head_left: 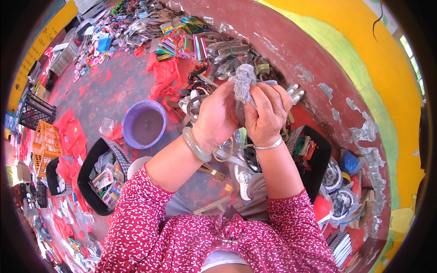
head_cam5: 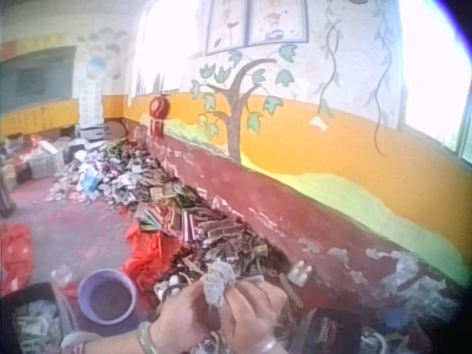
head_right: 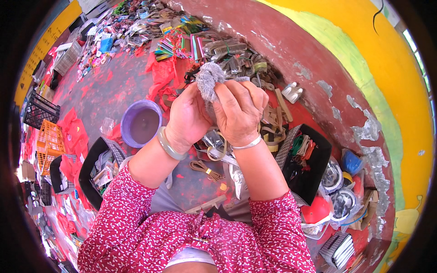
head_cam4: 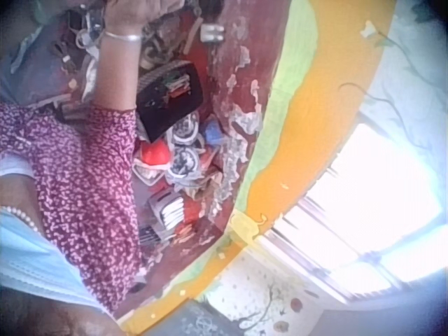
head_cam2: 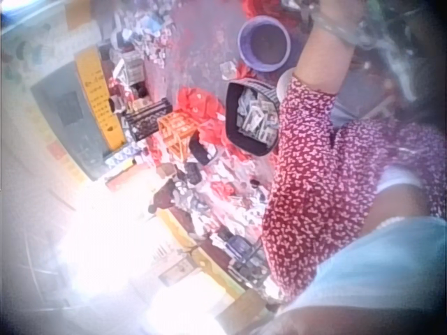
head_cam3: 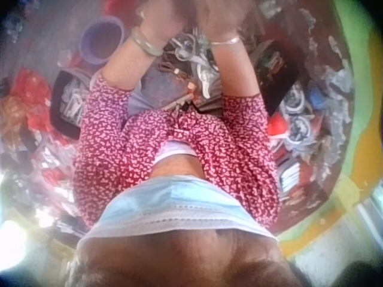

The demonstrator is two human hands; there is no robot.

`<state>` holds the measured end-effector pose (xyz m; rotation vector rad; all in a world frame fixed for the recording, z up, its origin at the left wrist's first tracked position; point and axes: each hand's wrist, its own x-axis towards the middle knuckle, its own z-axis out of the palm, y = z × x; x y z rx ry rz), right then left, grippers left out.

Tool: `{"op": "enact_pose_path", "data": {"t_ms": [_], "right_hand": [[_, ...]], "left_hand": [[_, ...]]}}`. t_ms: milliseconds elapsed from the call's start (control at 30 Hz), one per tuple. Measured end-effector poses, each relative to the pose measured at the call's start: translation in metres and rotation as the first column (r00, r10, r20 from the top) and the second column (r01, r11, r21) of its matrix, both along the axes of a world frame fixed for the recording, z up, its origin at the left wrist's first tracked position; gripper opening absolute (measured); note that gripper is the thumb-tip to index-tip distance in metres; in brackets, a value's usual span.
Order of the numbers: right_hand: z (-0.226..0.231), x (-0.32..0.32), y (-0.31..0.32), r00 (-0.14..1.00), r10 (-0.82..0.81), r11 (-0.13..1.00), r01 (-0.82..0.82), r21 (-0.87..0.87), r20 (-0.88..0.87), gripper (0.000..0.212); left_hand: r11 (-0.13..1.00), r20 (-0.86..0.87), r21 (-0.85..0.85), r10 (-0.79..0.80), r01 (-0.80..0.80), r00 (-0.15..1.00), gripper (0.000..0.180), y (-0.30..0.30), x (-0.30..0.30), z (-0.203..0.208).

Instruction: The person wipes various straps and hardware pieces with a cloth before placing them into a container.

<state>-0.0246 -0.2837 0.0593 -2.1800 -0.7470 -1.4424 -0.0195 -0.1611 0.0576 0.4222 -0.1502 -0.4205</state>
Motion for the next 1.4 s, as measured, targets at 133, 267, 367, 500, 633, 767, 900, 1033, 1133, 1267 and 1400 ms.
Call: {"op": "enact_pose_path", "data": {"t_ms": [133, 267, 367, 500, 633, 767, 900, 1033, 1133, 1267, 1400], "right_hand": [[-0.001, 0.000, -0.003, 0.999, -0.031, 0.999, 0.030, 0.032, 0.009, 0.026], [0.000, 0.004, -0.007, 0.994, -0.063, 0.988, 0.075, 0.135, -0.093, 0.019], [-0.004, 0.007, -0.007, 0.980, -0.001, 0.956, 0.060, 0.287, -0.200, 0.016], [0.003, 0.011, -0.018, 0.649, 0.579, 0.482, 0.216, 0.849, -0.494, 0.015], [-0.021, 0.025, -0.051, 0.368, 0.929, -0.123, 0.215, 0.969, 0.037, 0.032], [-0.005, 0.016, -0.032, 0.295, 0.950, -0.190, 0.286, 0.939, 0.103, 0.031], [0.005, 0.017, -0.026, 0.527, 0.827, 0.092, 0.219, 0.971, -0.197, 0.033], [-0.015, 0.030, -0.056, 0.477, 0.879, -0.112, 0.163, 0.980, 0.021, 0.032], [-0.011, 0.027, -0.061, 0.476, 0.879, -0.104, 0.154, 0.983, 0.018, 0.034], [-0.007, 0.016, -0.044, 0.508, 0.837, 0.106, 0.215, 0.971, -0.204, 0.035], [-0.021, 0.016, -0.010, 0.889, -0.020, 0.987, 0.092, 0.135, -0.457, 0.032]], "left_hand": [[0.994, -0.009, 0.112, 0.000, 0.001, 1.000, 0.037, -0.006, -0.007, 0.006], [0.959, 0.043, 0.283, -0.037, 0.023, 0.998, 0.048, -0.011, -0.008, -0.006], [0.942, 0.048, 0.334, -0.061, 0.042, 0.997, 0.048, -0.012, -0.008, -0.010], [0.918, 0.052, 0.381, -0.142, 0.112, 0.988, 0.046, -0.010, -0.006, -0.013], [0.940, 0.061, 0.319, -0.149, 0.122, 0.987, 0.032, -0.016, -0.007, -0.012], [0.921, 0.055, 0.382, -0.103, 0.075, 0.993, 0.036, -0.017, -0.003, -0.018], [0.931, -0.022, 0.343, -0.128, 0.127, 0.992, 0.031, -0.017, 0.000, -0.023], [0.954, -0.063, 0.283, -0.086, 0.100, 0.994, 0.026, -0.011, 0.006, -0.023], [0.982, 0.000, 0.185, -0.030, 0.030, 1.000, 0.030, -0.010, 0.009, -0.023], [0.972, 0.018, 0.234, 0.032, -0.036, 0.999, 0.030, -0.006, 0.006, -0.014], [0.993, -0.186, -0.007, -0.120, 0.121, 0.975, 0.034, -0.015, 0.004, -0.012]]}}
